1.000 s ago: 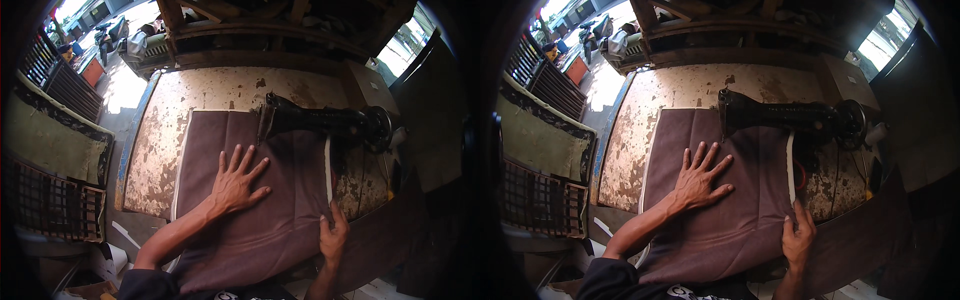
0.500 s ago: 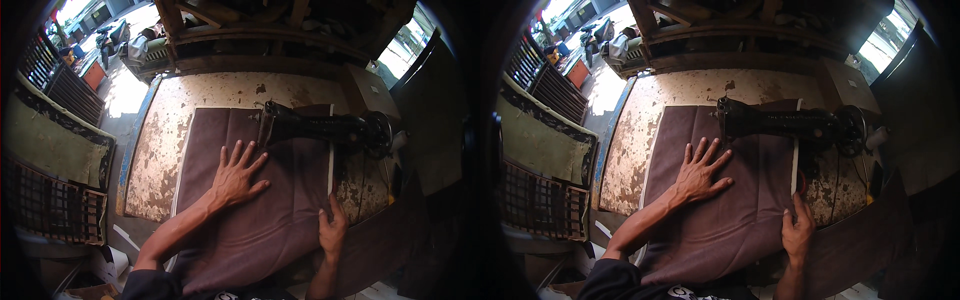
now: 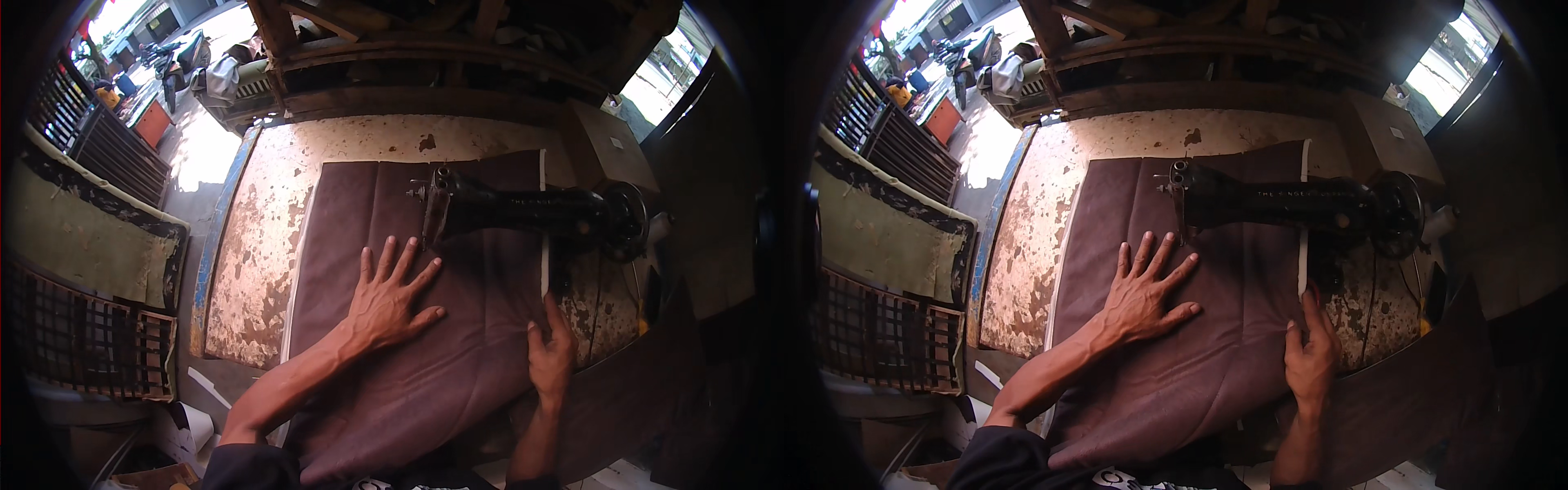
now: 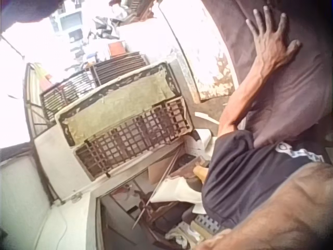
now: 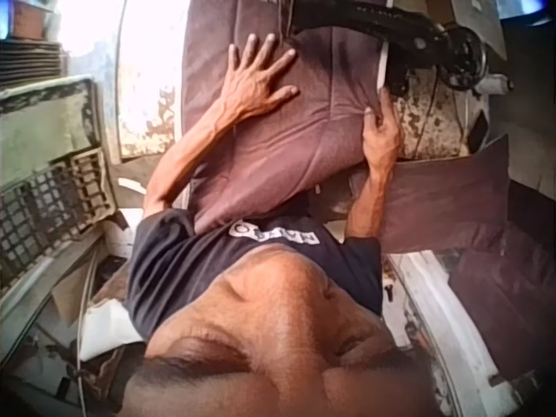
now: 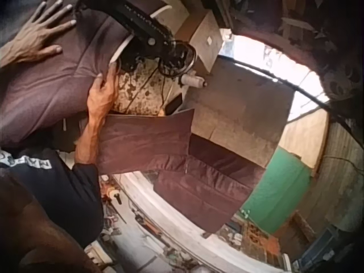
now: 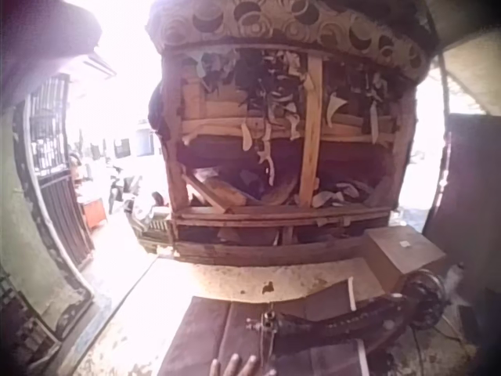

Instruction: The person trims excess white material from the edges of a brown upholstered cushion using shears and then fits a separate white channeled cushion cover onto the seat.

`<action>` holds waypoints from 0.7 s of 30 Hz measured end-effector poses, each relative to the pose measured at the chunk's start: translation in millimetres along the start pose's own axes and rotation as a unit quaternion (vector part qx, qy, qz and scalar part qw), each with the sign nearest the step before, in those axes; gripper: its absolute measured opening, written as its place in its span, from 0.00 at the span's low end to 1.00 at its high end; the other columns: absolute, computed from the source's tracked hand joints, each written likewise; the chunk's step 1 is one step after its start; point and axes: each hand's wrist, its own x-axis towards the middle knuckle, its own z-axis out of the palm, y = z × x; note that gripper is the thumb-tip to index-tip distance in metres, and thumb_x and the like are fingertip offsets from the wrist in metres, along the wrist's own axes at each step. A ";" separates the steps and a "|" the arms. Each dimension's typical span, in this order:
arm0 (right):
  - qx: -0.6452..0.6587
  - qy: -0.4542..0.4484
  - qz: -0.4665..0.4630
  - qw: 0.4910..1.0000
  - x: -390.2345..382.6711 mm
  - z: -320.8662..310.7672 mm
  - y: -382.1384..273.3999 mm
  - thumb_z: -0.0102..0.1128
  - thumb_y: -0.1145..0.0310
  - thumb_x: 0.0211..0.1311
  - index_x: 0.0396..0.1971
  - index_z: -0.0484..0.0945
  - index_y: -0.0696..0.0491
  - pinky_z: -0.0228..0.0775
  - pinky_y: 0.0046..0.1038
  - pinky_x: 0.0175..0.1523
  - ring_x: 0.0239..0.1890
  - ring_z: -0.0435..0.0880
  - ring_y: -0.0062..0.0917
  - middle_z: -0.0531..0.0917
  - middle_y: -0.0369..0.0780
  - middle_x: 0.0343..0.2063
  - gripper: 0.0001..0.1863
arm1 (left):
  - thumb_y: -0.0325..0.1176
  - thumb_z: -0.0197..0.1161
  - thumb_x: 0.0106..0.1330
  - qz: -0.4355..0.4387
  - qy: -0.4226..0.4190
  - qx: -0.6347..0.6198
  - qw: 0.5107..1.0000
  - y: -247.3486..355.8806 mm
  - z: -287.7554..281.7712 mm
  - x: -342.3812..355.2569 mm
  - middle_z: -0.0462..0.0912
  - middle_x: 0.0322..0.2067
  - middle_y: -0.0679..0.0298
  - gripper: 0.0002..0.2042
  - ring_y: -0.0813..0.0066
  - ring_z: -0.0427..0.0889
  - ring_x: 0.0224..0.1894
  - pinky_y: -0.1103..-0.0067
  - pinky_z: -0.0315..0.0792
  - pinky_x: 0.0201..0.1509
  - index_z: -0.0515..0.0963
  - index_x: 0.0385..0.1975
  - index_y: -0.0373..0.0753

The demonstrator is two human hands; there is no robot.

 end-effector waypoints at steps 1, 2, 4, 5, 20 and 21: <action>-0.003 0.006 -0.026 1.000 4.5 0.2 0.6 0.60 0.79 0.64 0.65 0.75 0.60 0.73 0.38 0.66 0.63 0.80 0.46 0.81 0.54 0.59 0.27 | 0.70 0.55 0.67 0.000 -0.009 -0.002 1.000 3.3 -1.4 -4.3 0.48 0.80 0.50 0.39 0.38 0.38 0.82 0.39 0.32 0.79 0.62 0.77 0.61; -0.005 0.006 -0.027 1.000 9.6 -0.3 1.1 0.60 0.79 0.64 0.65 0.75 0.60 0.73 0.38 0.66 0.63 0.80 0.46 0.81 0.54 0.59 0.27 | 0.71 0.55 0.67 0.005 -0.019 -0.004 1.000 7.6 1.9 -13.6 0.48 0.80 0.49 0.40 0.37 0.37 0.82 0.39 0.31 0.78 0.62 0.77 0.61; -0.006 0.007 -0.017 1.000 10.5 3.8 3.3 0.59 0.80 0.64 0.65 0.75 0.60 0.72 0.37 0.68 0.65 0.79 0.46 0.81 0.53 0.60 0.28 | 0.70 0.55 0.67 0.000 -0.014 0.001 1.000 7.3 4.5 -17.0 0.48 0.80 0.50 0.40 0.38 0.37 0.82 0.39 0.30 0.78 0.62 0.77 0.61; -0.007 0.008 -0.020 1.000 11.5 5.5 8.2 0.59 0.79 0.64 0.65 0.75 0.60 0.73 0.38 0.66 0.63 0.80 0.46 0.81 0.53 0.60 0.28 | 0.70 0.55 0.67 -0.002 -0.019 0.000 1.000 7.1 6.2 -16.5 0.48 0.80 0.50 0.40 0.38 0.37 0.82 0.39 0.30 0.78 0.62 0.77 0.61; 0.235 0.043 0.086 0.967 -15.9 -4.4 0.0 0.72 0.69 0.63 0.73 0.62 0.64 0.51 0.37 0.80 0.75 0.66 0.39 0.70 0.54 0.70 0.42 | 0.69 0.57 0.66 0.004 0.022 0.002 1.000 -4.7 5.5 15.6 0.49 0.80 0.51 0.39 0.40 0.39 0.82 0.40 0.31 0.79 0.64 0.76 0.61; 0.230 0.045 0.083 0.969 -28.2 -8.9 -1.8 0.72 0.69 0.63 0.73 0.62 0.64 0.51 0.37 0.80 0.75 0.66 0.39 0.70 0.54 0.70 0.42 | 0.69 0.57 0.66 0.006 0.026 -0.003 1.000 -2.9 6.0 19.0 0.49 0.80 0.51 0.39 0.40 0.39 0.82 0.40 0.31 0.79 0.64 0.76 0.61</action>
